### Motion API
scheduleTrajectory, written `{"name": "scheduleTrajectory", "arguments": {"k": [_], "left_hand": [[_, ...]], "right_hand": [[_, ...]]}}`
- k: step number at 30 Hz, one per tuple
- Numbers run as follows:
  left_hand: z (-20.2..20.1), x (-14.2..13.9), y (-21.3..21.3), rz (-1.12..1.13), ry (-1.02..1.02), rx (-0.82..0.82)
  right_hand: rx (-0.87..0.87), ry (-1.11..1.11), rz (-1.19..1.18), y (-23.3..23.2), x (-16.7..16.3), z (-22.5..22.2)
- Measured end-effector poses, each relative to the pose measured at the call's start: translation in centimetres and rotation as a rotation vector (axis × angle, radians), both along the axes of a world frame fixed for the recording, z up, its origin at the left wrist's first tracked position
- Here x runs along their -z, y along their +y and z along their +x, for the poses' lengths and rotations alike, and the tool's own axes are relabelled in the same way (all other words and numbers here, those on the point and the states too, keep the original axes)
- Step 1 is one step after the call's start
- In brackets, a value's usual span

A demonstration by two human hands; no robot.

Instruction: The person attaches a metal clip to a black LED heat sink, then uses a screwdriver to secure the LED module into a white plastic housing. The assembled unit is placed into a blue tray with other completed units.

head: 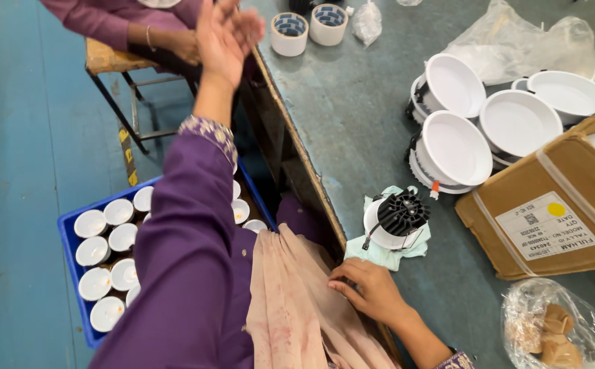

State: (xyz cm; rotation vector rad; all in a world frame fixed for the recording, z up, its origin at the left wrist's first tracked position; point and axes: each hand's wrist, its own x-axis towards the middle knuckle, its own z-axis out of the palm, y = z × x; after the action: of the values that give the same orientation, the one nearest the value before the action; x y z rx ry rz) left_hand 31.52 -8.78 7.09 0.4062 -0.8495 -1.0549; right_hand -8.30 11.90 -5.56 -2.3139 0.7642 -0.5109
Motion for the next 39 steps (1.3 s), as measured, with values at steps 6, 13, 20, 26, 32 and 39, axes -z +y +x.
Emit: {"name": "scheduleTrajectory", "arguments": {"k": [6, 13, 20, 26, 32, 39], "left_hand": [[-5.0, 5.3, 1.9, 0.432, 0.141, -0.185], [-14.0, 9.2, -0.6, 0.411, -0.094, 0.185], [-21.1, 12.1, 1.0, 0.224, -0.867, -0.074], [-20.3, 13.5, 0.7, 0.265, -0.801, -0.036], [-20.0, 13.7, 0.7, 0.278, -0.776, 0.003], [-20.0, 13.4, 1.2, 0.268, -0.825, 0.000]], "right_hand": [[-0.005, 0.003, 0.054, -0.1, 0.0, -0.4], [0.013, 0.018, 0.173, -0.6, 0.9, -0.6], [-0.036, 0.014, 0.106, -1.4, 1.6, -0.7], [-0.047, -0.012, 0.135, -1.7, 1.9, -0.9], [-0.037, -0.047, 0.165, -1.9, 1.8, -0.5], [-0.021, -0.006, 0.174, -1.6, 1.6, -0.5]]}}
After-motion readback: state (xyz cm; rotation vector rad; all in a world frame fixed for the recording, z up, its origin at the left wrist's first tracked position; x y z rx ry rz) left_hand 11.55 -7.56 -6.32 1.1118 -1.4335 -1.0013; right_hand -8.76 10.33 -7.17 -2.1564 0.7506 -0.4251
